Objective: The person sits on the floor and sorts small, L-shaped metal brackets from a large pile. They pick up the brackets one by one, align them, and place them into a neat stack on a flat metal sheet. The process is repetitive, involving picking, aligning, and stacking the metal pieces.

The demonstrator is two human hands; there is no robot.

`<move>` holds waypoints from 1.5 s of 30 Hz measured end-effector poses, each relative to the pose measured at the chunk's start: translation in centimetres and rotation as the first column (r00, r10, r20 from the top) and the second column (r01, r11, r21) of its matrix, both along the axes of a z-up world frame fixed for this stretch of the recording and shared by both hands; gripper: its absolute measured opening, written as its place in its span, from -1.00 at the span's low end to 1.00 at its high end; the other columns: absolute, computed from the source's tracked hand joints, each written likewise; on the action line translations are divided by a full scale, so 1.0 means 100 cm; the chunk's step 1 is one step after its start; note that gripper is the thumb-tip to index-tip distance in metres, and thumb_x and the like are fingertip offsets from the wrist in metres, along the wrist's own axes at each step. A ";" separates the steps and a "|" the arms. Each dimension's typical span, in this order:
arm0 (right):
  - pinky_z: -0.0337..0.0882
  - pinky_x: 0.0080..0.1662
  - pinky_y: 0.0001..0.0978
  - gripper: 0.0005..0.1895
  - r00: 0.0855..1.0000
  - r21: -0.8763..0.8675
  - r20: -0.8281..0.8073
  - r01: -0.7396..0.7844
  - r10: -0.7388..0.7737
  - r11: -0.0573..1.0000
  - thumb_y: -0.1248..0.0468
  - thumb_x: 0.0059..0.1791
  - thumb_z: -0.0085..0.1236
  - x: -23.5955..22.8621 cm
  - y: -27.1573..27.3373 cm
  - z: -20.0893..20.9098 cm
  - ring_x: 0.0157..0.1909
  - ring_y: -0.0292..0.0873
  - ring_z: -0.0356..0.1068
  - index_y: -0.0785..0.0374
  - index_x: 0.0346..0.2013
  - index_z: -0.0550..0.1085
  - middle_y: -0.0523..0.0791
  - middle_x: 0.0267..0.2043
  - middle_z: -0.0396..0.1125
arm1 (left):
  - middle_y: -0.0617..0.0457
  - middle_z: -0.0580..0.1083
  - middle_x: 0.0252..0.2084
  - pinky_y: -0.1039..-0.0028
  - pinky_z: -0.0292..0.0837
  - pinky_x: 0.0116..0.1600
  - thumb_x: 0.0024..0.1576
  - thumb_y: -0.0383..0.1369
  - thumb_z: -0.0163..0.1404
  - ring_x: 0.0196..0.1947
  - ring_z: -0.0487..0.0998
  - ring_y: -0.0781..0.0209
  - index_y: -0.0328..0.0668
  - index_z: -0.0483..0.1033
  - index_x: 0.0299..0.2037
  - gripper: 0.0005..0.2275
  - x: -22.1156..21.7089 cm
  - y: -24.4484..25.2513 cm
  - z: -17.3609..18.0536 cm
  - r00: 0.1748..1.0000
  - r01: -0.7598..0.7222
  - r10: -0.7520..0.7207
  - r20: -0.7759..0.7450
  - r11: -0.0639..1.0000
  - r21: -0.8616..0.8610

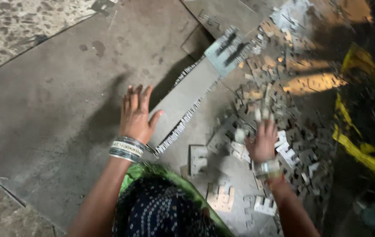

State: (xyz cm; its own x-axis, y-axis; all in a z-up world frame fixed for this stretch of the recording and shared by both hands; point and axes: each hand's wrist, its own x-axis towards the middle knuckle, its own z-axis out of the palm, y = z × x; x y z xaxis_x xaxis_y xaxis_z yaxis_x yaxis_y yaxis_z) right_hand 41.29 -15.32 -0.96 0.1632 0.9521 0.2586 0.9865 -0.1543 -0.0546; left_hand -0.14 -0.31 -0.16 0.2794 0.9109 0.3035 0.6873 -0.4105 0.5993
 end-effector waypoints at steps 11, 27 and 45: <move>0.43 0.11 -0.09 -0.55 0.888 -0.272 -0.367 0.182 -0.277 0.945 0.19 -0.12 0.32 -0.049 -0.292 -0.023 0.12 0.17 0.39 0.25 0.03 0.49 0.07 0.09 0.40 | -0.27 0.42 0.12 0.06 0.28 0.30 0.08 -0.25 0.14 0.17 0.40 -0.23 -0.33 0.42 0.17 -0.52 0.112 -0.106 0.038 0.883 0.470 -0.470 0.007 0.883 -0.014; 0.31 0.20 -0.03 -0.34 0.980 -0.491 -0.200 -0.084 -0.018 0.867 0.19 -0.21 0.32 -0.113 -0.202 -0.008 0.23 0.07 0.28 0.12 0.17 0.38 -0.01 0.16 0.30 | 0.13 0.32 0.35 0.20 0.05 0.47 0.01 -0.51 -0.04 0.43 0.18 0.05 0.00 0.41 0.23 -0.50 0.139 -0.130 -0.071 0.483 0.767 -0.675 -0.557 0.634 -0.103; 0.59 -0.21 -0.31 -0.69 -0.446 -0.094 -0.895 0.251 0.029 0.963 0.62 -0.14 0.07 -0.027 -0.240 -0.094 -0.26 -0.20 0.53 0.46 -0.12 0.50 -0.08 -0.21 0.52 | 0.12 0.32 0.36 0.15 -0.06 0.51 0.17 -0.45 -0.14 0.46 0.14 0.02 0.02 0.42 0.20 -0.63 0.142 -0.126 -0.084 0.426 0.745 -0.685 -0.591 0.636 -0.202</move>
State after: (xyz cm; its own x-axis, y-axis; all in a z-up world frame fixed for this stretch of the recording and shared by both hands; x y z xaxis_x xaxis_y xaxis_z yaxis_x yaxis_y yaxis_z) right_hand 38.56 -39.33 -10.39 0.3887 0.8531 -0.3481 -0.5255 -0.1051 -0.8443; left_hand 14.08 -12.95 -8.54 0.9533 0.2808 -0.1116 0.2951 -0.9444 0.1451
